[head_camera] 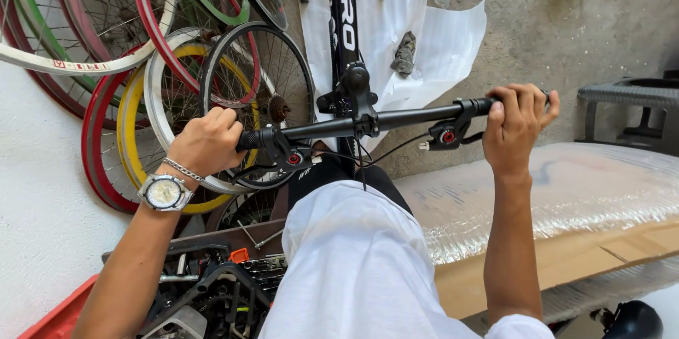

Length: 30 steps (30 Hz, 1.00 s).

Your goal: The person is working on a bicycle's handlebar, specifically adjusting the brake cable. They use their hands to pull, thread, and tighten the cable near the brake lever and shifter. The task involves manipulating the cable and handlebar components to ensure proper tension and alignment.

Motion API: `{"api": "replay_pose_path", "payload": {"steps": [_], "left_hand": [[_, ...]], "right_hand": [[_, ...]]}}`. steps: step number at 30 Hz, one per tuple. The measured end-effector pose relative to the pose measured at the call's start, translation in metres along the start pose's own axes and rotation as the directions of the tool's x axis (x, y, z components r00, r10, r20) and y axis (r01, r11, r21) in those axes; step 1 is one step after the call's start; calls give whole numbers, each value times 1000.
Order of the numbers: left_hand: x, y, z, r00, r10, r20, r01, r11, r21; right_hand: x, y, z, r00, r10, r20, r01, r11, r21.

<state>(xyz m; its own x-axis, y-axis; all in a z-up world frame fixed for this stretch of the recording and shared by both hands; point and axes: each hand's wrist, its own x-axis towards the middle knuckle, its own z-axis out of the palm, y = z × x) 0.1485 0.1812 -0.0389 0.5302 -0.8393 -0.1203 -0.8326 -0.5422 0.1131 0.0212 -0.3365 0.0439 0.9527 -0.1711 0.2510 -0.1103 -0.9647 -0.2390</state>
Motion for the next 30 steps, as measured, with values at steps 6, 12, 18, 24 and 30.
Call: {"api": "replay_pose_path", "payload": {"steps": [6,12,18,24,30], "left_hand": [[0,-7,-3,999,34,34,-35,999,21],[6,-16,-5,997,57,47,-59,997,48],[9,-15,-11,998,54,-14,-54,998,30],[9,-6,-6,984,23,-176,-6,996,94],[3,-5,-9,980,40,-196,-19,994,107]], "right_hand": [[-8,-1,2,1000,27,-16,-27,999,-18],[-11,-10,-2,998,70,-3,-70,997,-13],[-2,-10,-5,997,71,32,-71,997,-5],[-72,-72,-15,980,116,-159,-87,980,181],[-124,-170,6,835,224,503,-482,738,471]]}}
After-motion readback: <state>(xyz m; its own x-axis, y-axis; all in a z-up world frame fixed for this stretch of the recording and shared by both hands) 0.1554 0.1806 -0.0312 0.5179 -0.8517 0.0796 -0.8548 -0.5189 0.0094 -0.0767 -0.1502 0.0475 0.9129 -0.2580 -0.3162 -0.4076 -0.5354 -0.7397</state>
